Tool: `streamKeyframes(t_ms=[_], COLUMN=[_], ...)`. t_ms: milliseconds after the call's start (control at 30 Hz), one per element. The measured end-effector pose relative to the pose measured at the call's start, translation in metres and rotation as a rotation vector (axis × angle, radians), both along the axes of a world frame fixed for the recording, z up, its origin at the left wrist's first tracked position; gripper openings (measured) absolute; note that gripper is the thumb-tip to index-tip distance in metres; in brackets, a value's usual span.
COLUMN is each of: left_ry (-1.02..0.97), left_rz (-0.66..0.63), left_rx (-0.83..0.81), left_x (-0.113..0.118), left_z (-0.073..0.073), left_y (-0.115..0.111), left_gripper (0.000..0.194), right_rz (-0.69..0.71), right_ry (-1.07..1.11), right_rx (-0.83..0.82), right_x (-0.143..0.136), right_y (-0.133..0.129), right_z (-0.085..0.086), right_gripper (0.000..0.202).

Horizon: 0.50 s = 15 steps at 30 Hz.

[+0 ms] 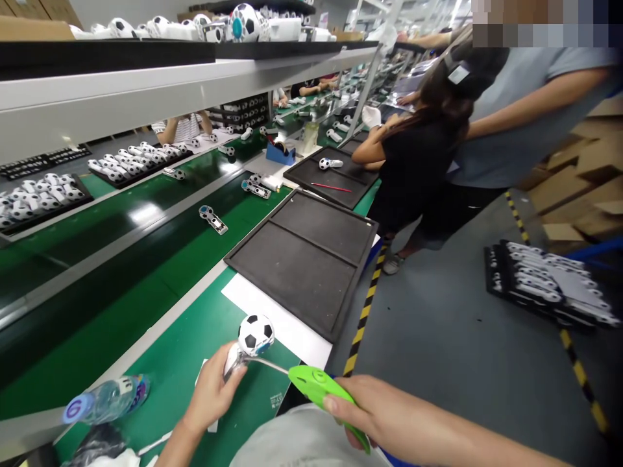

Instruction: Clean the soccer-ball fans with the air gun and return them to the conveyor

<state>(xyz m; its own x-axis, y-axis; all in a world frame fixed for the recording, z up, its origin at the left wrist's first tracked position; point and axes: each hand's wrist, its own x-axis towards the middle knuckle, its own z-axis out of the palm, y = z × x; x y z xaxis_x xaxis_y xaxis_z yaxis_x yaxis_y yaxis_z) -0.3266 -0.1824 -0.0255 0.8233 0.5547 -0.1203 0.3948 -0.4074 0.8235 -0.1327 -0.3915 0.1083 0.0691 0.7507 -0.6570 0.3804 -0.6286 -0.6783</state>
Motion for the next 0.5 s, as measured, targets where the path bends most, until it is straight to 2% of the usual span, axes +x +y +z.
streamKeyframes(t_ms=[300, 500], left_ry=[0.017, 0.043], left_rz=[0.017, 0.037], left_rx=[0.067, 0.053], left_x=[-0.001, -0.001], left_z=[-0.001, -0.004], left_y=[0.006, 0.007], left_gripper=[0.037, 0.038], right_rz=[0.002, 0.007], right_ry=[0.004, 0.016], right_rx=[-0.064, -0.082], right_x=[0.011, 0.016], right_y=[0.007, 0.013], right_z=[-0.001, -0.005], right_gripper=[0.05, 0.053])
